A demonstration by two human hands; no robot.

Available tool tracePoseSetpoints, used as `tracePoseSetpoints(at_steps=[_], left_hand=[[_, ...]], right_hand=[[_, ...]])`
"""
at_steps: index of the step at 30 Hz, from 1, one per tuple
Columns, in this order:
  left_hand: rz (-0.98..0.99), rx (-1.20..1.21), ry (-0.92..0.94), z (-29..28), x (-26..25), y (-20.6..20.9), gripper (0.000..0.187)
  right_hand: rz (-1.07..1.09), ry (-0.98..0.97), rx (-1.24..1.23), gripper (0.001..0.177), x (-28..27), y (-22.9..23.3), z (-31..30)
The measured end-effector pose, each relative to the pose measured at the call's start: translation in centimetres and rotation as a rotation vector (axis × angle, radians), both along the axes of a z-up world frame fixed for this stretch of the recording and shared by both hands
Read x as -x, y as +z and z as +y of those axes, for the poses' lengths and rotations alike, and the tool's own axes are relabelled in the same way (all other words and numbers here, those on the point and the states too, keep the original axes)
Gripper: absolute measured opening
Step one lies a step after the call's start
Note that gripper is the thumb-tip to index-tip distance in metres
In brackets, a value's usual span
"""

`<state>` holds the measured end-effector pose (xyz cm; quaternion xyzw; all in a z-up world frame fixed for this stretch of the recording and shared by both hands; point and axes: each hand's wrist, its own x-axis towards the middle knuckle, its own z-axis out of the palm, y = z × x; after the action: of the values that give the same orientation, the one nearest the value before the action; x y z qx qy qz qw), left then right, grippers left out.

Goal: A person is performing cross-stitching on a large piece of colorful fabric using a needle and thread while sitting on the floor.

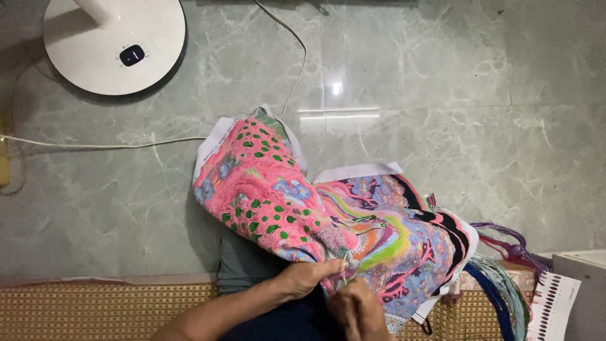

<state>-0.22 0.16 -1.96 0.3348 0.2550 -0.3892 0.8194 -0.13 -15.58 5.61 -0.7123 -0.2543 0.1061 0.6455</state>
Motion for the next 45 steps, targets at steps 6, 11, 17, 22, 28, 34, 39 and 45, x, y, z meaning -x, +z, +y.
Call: tracePoseSetpoints(at_steps=[6, 11, 17, 22, 28, 34, 39, 45], left_hand=[[0.016, 0.081, 0.045, -0.5, 0.4, -1.1, 0.041], [-0.001, 0.115, 0.064, -0.2, -0.1, -0.1, 0.037], [0.014, 0.091, 0.06, -0.2, 0.1, -0.3, 0.035], [0.019, 0.048, 0.065, 0.1, -0.4, 1.3, 0.035], [-0.073, 0.089, 0.087, -0.1, -0.2, 0.8, 0.031], [-0.037, -0.033, 0.007, 0.4, -1.1, 2.9, 0.038], [-0.081, -0.088, -0.003, 0.2, -0.4, 2.0, 0.036], [-0.41, -0.402, 0.11, 0.2, -1.0, 3.4, 0.027]], right_hand=[[-0.134, -0.371, 0.383, 0.025, -1.3, -0.4, -2.1], [-0.185, -0.465, 0.489, 0.034, -2.7, 0.0, -1.6], [-0.192, -0.434, 0.538, 0.038, -3.3, 1.2, -1.2], [-0.159, -0.387, 0.572, 0.035, -3.8, 2.3, -1.0], [-0.167, -0.39, 0.556, 0.03, -4.1, 2.7, -0.7], [-0.207, -0.345, 0.619, 0.027, -4.8, 4.4, 0.1], [-0.274, -0.315, 0.743, 0.017, -5.5, 5.5, 1.0], [-0.248, -0.29, 0.818, 0.018, -5.9, 5.8, 1.7]])
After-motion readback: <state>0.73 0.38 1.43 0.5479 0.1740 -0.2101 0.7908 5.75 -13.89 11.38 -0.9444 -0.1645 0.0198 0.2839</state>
